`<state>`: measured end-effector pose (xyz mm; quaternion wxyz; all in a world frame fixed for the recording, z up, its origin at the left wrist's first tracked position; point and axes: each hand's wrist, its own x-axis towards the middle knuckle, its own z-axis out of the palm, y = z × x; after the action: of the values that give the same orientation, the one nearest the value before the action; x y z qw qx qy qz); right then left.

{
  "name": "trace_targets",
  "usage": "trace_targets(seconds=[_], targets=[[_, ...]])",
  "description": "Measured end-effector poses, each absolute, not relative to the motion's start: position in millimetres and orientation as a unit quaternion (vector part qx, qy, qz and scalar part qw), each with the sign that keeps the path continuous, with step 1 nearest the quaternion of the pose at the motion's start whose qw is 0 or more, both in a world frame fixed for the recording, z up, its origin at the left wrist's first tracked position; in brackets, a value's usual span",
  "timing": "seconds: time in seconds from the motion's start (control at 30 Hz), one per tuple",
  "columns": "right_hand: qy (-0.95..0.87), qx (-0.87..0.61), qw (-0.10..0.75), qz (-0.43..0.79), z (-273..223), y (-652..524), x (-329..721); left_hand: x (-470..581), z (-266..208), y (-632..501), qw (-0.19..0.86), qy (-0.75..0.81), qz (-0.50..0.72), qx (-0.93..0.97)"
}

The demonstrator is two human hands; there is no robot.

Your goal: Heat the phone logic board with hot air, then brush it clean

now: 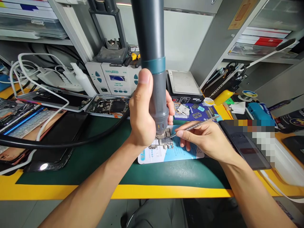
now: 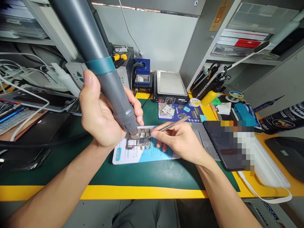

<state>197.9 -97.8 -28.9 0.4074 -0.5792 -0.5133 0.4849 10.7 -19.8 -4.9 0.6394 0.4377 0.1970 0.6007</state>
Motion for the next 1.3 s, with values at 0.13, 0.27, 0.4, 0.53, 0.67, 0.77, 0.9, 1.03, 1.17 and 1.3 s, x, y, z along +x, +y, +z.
trace_targets(seconds=[0.13,0.27,0.4,0.53,0.67,0.77,0.9,1.03,1.17,1.3], targets=[[-0.525,-0.581,0.402,0.474,-28.0,-97.2,195.8,11.8,-6.4,-20.6,0.64,0.192,0.604,0.435],[-0.534,-0.582,0.4,0.466,-27.3,-97.0,195.4,12.4,-8.9,-22.5,0.632,0.179,0.607,0.448],[-0.538,-0.582,0.399,0.461,-28.1,-98.0,196.2,13.2,-8.6,-24.1,0.633,0.186,0.605,0.445],[-0.542,-0.582,0.396,0.459,-27.8,-98.7,196.3,14.4,-7.5,-25.4,0.634,0.193,0.604,0.442],[-0.55,-0.579,0.392,0.457,-24.9,-97.2,194.4,14.8,-8.4,-28.2,0.629,0.197,0.602,0.451],[-0.551,-0.58,0.391,0.455,-24.0,-96.7,193.8,15.8,-8.7,-30.1,0.63,0.193,0.598,0.456],[-0.545,-0.585,0.393,0.455,-26.5,-98.2,195.5,18.9,-8.2,-30.9,0.64,0.187,0.593,0.452],[-0.538,-0.589,0.393,0.457,-28.7,-98.9,196.5,21.0,-9.6,-29.2,0.643,0.177,0.591,0.453],[-0.538,-0.589,0.394,0.456,-28.9,-97.7,195.8,21.0,-11.7,-25.3,0.64,0.178,0.591,0.457],[-0.538,-0.59,0.396,0.454,-30.1,-97.2,194.9,20.0,-12.3,-20.6,0.635,0.187,0.591,0.461]])
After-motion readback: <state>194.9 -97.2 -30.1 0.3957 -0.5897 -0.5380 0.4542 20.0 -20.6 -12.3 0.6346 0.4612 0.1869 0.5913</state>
